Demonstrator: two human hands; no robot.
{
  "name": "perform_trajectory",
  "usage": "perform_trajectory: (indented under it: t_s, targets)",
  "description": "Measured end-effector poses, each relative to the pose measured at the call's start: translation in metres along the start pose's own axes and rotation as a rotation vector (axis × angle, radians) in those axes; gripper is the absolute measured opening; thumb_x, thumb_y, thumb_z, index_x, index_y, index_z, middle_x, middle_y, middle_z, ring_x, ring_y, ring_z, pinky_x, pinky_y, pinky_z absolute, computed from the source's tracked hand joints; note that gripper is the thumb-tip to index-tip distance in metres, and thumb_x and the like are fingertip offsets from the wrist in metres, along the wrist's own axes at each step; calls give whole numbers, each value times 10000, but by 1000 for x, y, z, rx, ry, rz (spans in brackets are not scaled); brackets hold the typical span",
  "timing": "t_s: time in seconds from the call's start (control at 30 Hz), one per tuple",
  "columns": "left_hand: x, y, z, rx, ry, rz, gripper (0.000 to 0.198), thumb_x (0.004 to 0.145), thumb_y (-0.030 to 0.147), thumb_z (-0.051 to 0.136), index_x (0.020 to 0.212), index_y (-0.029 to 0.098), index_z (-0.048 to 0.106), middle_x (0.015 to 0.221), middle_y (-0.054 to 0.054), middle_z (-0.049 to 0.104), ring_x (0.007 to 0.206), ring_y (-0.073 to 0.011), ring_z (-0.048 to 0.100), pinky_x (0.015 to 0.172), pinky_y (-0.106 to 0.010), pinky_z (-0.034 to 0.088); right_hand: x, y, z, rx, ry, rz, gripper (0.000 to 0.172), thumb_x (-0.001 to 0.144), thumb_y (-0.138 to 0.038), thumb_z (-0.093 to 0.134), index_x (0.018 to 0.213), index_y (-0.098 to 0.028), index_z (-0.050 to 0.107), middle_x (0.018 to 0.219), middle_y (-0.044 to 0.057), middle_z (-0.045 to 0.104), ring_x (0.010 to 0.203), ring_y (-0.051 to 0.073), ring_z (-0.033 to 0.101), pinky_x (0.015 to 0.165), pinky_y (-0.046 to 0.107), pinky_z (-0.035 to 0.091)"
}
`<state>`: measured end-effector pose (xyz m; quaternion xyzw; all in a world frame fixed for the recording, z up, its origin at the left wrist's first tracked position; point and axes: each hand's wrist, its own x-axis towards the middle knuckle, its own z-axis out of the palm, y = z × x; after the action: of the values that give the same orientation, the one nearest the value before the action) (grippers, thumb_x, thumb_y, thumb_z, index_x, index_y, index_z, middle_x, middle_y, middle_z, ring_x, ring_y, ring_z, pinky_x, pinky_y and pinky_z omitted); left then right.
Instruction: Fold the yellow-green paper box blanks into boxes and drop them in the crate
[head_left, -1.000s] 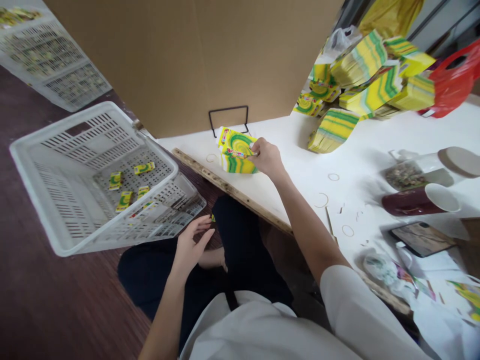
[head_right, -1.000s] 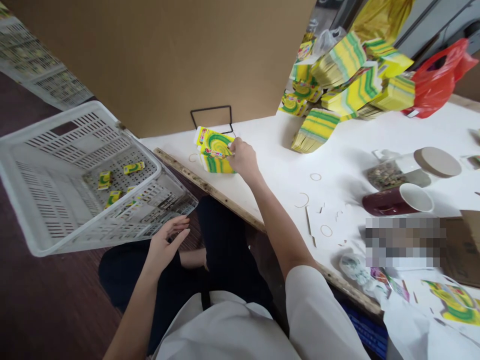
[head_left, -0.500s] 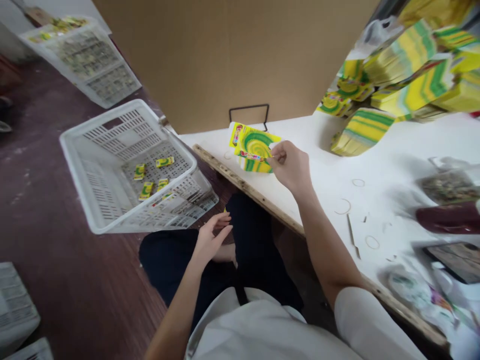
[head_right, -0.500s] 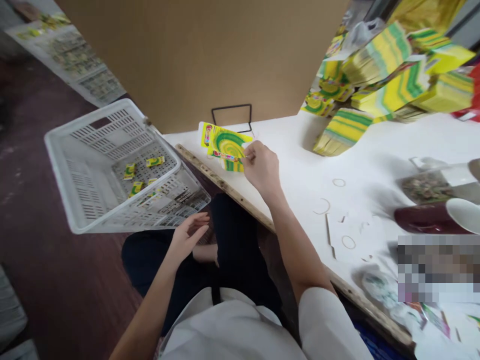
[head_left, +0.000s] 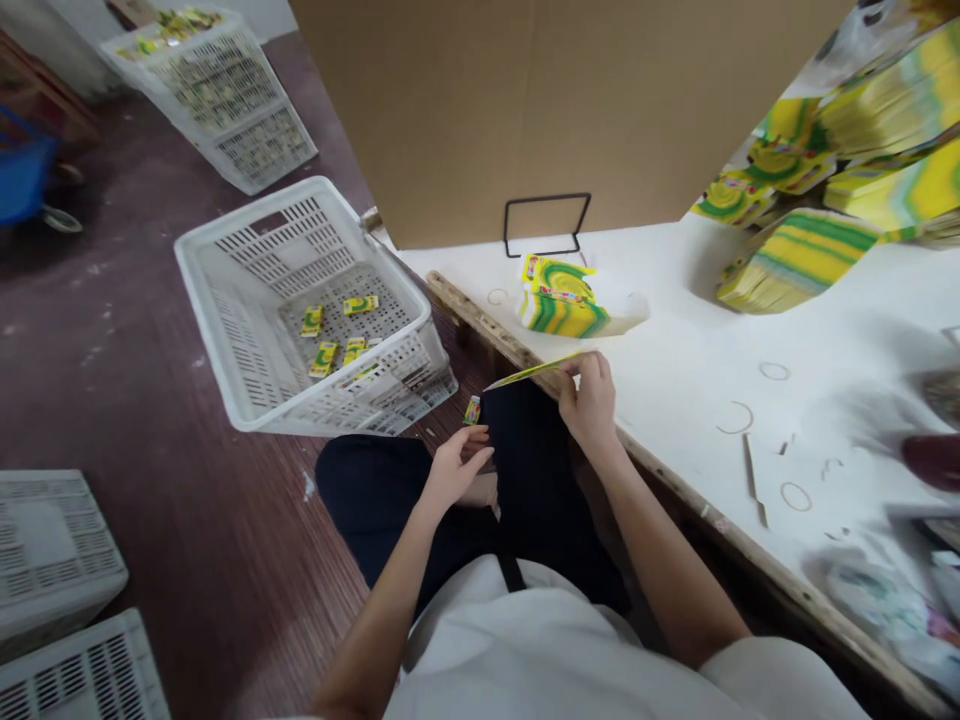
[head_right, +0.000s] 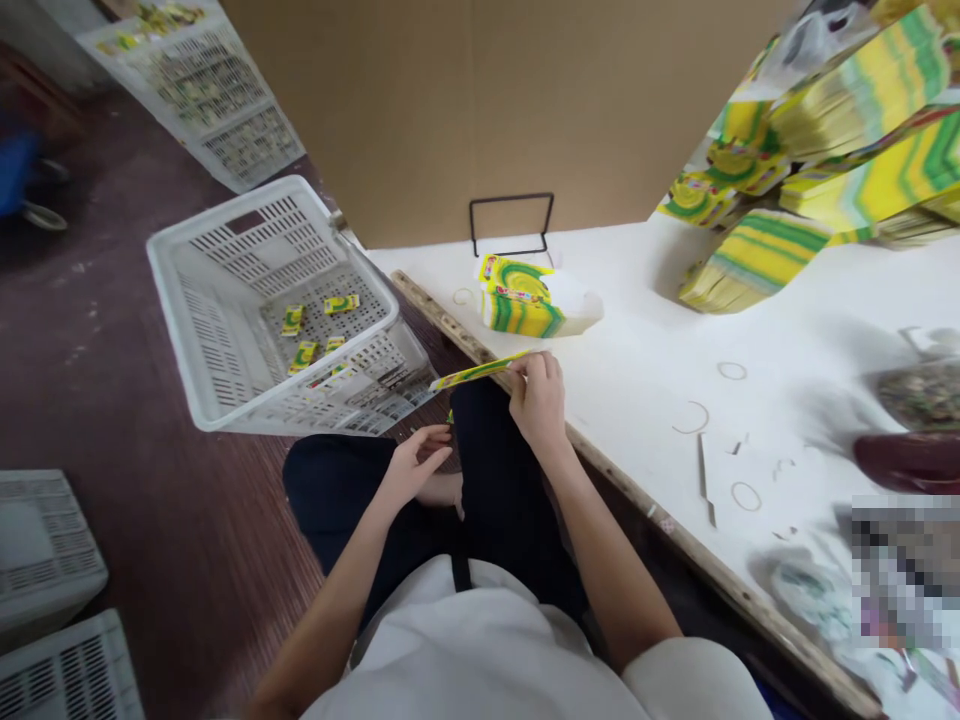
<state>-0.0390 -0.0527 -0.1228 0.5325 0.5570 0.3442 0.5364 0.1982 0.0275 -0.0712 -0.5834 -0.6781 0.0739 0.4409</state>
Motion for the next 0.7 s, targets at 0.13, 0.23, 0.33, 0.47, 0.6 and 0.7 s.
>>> perform_trajectory:
  t_s: [0.13, 0.23, 0.33, 0.47, 0.6, 0.7]
  targets:
    - [-6, -23, -4, -30, 12, -37, 416, 823, 410, 721, 1171, 185, 680, 1064, -100, 756, 905, -222, 728, 860, -387, 603, 3, 1, 3, 32, 34, 1, 60, 899, -208, 485, 861, -249, 463, 858, 59, 591, 865, 244, 578, 786, 407, 497]
    - [-9, -38, -4, -62, 18, -57, 438, 817, 422, 726, 1169, 168, 673, 1058, -115, 752, 927, -230, 727, 851, -386, 602, 6, 2, 1, 50, 97, 56, 49, 900, -256, 507, 882, -247, 463, 852, 39, 577, 822, 219, 577, 767, 382, 497]
    - [-6, -51, 0, -90, 18, -73, 413, 812, 398, 733, 1143, 158, 677, 1020, -117, 754, 915, -234, 726, 832, -388, 603, 7, 2, 0, 50, 162, 86, 87, 905, -303, 523, 886, -242, 463, 852, 36, 572, 812, 209, 578, 777, 375, 497]
    - [9, -67, 12, -101, 39, -91, 348, 804, 365, 766, 1073, 156, 691, 991, -116, 755, 922, -240, 724, 874, -408, 593, 6, 1, 0, 47, 167, 78, 116, 907, -337, 513, 876, -239, 461, 856, 45, 562, 830, 218, 577, 800, 393, 495]
    - [32, -77, 22, -99, 98, -97, 321, 913, 387, 668, 1139, 160, 667, 1101, -132, 743, 1053, -248, 706, 970, -412, 559, 8, 4, 1, 67, 201, 153, 151, 892, -386, 508, 884, -242, 460, 862, 43, 566, 813, 206, 572, 800, 389, 503]
    - [47, -78, 29, -75, 132, -81, 414, 1055, 433, 384, 1237, 158, 634, 1239, -158, 702, 1172, -240, 665, 1022, -403, 528, 10, 10, 1, 110, 227, 227, 212, 873, -446, 521, 873, -246, 452, 838, 35, 555, 777, 192, 560, 776, 378, 509]
